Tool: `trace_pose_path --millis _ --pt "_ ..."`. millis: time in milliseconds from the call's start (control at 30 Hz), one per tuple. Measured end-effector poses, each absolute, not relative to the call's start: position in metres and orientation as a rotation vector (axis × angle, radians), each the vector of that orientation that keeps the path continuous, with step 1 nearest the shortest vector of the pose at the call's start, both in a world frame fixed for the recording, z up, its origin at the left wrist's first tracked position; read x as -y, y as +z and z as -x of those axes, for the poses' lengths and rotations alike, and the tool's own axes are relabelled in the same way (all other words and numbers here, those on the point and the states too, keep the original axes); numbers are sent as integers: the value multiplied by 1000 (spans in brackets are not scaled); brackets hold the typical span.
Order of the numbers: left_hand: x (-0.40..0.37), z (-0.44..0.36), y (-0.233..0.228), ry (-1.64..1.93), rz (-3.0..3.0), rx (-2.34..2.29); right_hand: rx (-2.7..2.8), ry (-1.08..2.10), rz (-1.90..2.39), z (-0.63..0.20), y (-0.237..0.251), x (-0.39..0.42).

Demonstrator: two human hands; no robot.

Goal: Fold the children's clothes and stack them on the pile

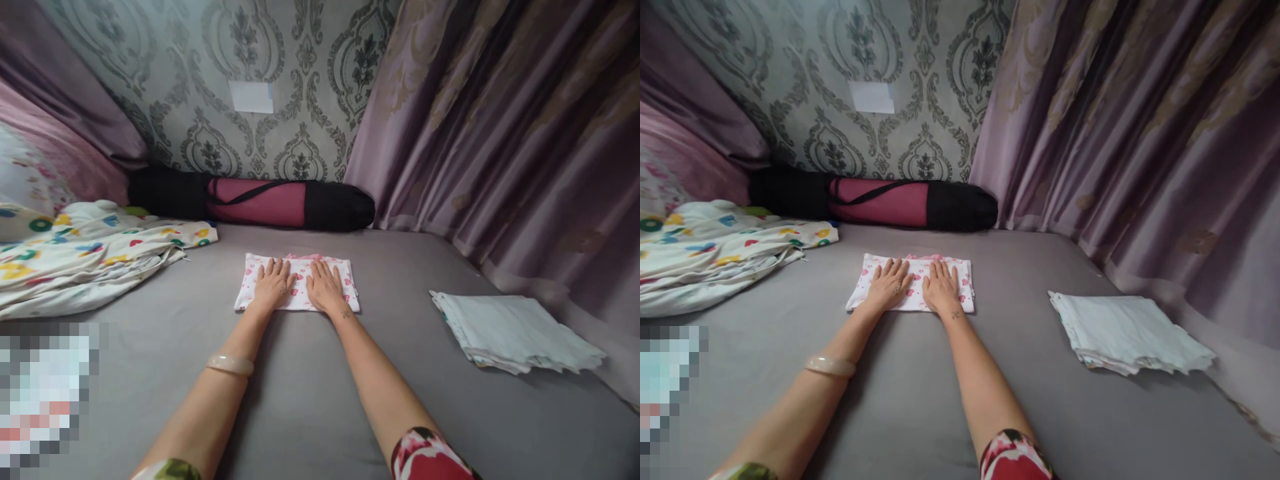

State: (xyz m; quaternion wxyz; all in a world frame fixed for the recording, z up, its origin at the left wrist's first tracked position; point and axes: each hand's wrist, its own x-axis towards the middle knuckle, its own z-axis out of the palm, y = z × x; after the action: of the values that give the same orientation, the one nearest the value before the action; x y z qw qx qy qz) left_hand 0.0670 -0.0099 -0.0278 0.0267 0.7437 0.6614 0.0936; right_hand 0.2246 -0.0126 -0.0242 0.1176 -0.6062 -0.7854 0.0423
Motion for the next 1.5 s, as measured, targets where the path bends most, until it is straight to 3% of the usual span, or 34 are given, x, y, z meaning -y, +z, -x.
trace_pose_path --millis 333,533,933,1500 --pt "9 -59 -22 414 -2315 -2160 2230 135 1786 -233 -15 11" --pt "8 -50 -27 255 -2167 -2213 2206 101 1864 -237 -24 10" --pt "8 -40 -21 387 -2132 -2241 2161 73 1865 -251 -22 6" --pt "6 -10 -22 253 -1954 -2209 2036 79 2021 -280 -24 -1"
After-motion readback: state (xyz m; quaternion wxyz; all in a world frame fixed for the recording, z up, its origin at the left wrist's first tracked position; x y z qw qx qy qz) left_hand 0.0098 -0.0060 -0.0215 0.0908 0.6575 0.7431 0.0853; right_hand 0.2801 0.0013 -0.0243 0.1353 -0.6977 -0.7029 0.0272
